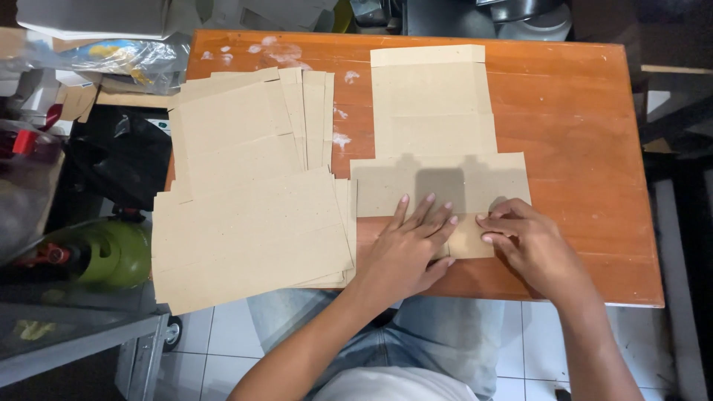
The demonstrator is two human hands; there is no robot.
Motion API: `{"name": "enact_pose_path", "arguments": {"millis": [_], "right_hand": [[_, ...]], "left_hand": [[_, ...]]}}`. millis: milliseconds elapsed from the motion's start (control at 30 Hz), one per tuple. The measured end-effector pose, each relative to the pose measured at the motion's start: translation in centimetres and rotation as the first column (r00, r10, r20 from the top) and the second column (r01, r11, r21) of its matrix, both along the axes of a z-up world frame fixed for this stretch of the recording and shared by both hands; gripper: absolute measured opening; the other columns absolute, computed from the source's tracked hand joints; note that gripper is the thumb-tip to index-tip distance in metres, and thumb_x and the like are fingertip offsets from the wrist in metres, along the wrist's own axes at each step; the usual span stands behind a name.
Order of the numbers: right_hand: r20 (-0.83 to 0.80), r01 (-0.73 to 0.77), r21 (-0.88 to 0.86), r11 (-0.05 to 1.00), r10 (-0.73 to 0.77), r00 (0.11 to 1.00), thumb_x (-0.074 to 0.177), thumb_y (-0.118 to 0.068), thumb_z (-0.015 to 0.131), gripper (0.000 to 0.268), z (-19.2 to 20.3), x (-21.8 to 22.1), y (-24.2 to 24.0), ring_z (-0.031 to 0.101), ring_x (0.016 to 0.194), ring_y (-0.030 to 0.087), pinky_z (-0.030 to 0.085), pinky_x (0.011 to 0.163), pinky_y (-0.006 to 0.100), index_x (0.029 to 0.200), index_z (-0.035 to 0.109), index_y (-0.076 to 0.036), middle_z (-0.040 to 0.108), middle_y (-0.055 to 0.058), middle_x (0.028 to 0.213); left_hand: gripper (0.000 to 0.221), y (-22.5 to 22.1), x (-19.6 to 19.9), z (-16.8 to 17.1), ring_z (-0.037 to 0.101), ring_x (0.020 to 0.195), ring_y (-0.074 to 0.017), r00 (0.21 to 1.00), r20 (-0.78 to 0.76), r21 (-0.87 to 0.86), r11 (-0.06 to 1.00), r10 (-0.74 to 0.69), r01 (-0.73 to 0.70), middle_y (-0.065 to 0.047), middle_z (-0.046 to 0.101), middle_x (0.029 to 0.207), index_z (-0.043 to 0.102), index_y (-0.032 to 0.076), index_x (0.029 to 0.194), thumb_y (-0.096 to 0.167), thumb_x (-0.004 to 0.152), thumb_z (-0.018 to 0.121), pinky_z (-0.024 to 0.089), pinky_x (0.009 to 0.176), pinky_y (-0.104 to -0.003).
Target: Assembling cardboard boxes from flat templates by folding and creasing the edges.
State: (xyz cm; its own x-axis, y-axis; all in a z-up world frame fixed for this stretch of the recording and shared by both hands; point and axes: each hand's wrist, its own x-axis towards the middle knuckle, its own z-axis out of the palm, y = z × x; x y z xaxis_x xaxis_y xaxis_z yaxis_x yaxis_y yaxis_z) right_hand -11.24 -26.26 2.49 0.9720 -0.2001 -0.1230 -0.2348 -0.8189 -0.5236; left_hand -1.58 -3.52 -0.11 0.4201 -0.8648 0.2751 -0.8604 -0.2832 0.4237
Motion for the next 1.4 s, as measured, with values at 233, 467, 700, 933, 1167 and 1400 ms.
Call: {"name": "enact_pose_path", "arguments": {"millis": [233, 467, 700, 933, 1167, 1400], "right_hand": [[-0.347, -0.163, -0.164, 0.973, 0.098, 0.933, 0.080, -0.016, 0.066, 0.017, 3.7, 5.2, -0.3, 0.048, 0.066, 0.023, 0.033, 0.059, 0.038, 0.079, 0.049, -0.018, 0.062, -0.002, 0.074], [-0.625, -0.115, -0.030, 0.993, 0.071, 0.778, 0.079, -0.028, 0.093, 0.050, 4.1, 9.6, -3.3, 0.064, 0.056, 0.021, 0.044, 0.055, 0.033, 0.068, 0.049, -0.008, 0.065, 0.009, 0.060], [-0.686, -0.318, -0.235, 0.918, 0.075, 0.724, 0.084, -0.016, 0.072, 0.012, 5.8, 10.4, -0.6, 0.078, 0.056, 0.020, 0.063, 0.060, 0.031, 0.083, 0.079, -0.006, 0.076, 0.010, 0.065], [-0.717, -0.480, -0.377, 0.792, 0.078, 0.693, 0.072, -0.045, 0.090, 0.041, 5.0, 9.3, 0.9, 0.080, 0.081, 0.027, 0.065, 0.073, 0.041, 0.091, 0.079, -0.010, 0.079, 0.011, 0.082], [-0.694, -0.258, -0.140, 0.956, 0.091, 0.714, 0.080, -0.029, 0.085, 0.034, 5.8, 10.5, -0.8, 0.079, 0.064, 0.028, 0.064, 0.062, 0.037, 0.087, 0.078, 0.003, 0.077, 0.018, 0.072], [-0.670, -0.204, -0.072, 0.976, 0.104, 0.735, 0.087, -0.016, 0.078, 0.018, 6.1, 10.3, -0.8, 0.078, 0.057, 0.022, 0.063, 0.060, 0.031, 0.085, 0.075, 0.002, 0.077, 0.015, 0.069]], "left_hand": [[0.035, -2.6, -0.8, -0.6, 0.037, 0.150, -0.0382, 0.967, -0.248, -0.109, 0.990, 0.064, -0.094, -0.023, 0.047, 0.155, 0.055, 0.005, 0.127, 0.019, 0.096, 0.065, 0.014, 0.122, -0.070], [0.062, -3.0, -0.9, -1.9, 0.038, 0.152, -0.0259, 0.990, 0.044, -0.072, 0.989, 0.131, -0.128, -0.012, 0.050, 0.158, 0.046, 0.003, 0.152, 0.034, 0.100, 0.061, 0.023, 0.129, -0.050], [0.065, -2.9, -0.7, 0.1, 0.025, 0.157, -0.0189, 0.963, -0.244, 0.175, 0.982, 0.117, -0.075, -0.007, 0.037, 0.166, 0.034, 0.013, 0.160, 0.037, 0.103, 0.051, 0.001, 0.133, -0.044], [0.063, -3.0, -0.8, -0.2, 0.022, 0.158, -0.0184, 0.961, -0.251, 0.184, 0.980, 0.114, -0.068, -0.007, 0.034, 0.167, 0.032, 0.012, 0.161, 0.036, 0.104, 0.048, -0.001, 0.132, -0.042], [0.064, -2.9, -0.9, -0.4, 0.021, 0.158, -0.0202, 0.974, -0.206, 0.159, 0.985, 0.092, -0.059, -0.010, 0.033, 0.168, 0.032, 0.010, 0.160, 0.035, 0.104, 0.048, 0.000, 0.133, -0.043], [0.062, -2.9, -1.0, -0.8, 0.023, 0.158, -0.0211, 0.986, -0.128, 0.119, 0.989, 0.104, -0.089, -0.011, 0.033, 0.167, 0.036, 0.008, 0.159, 0.036, 0.105, 0.048, 0.003, 0.132, -0.043]]}}
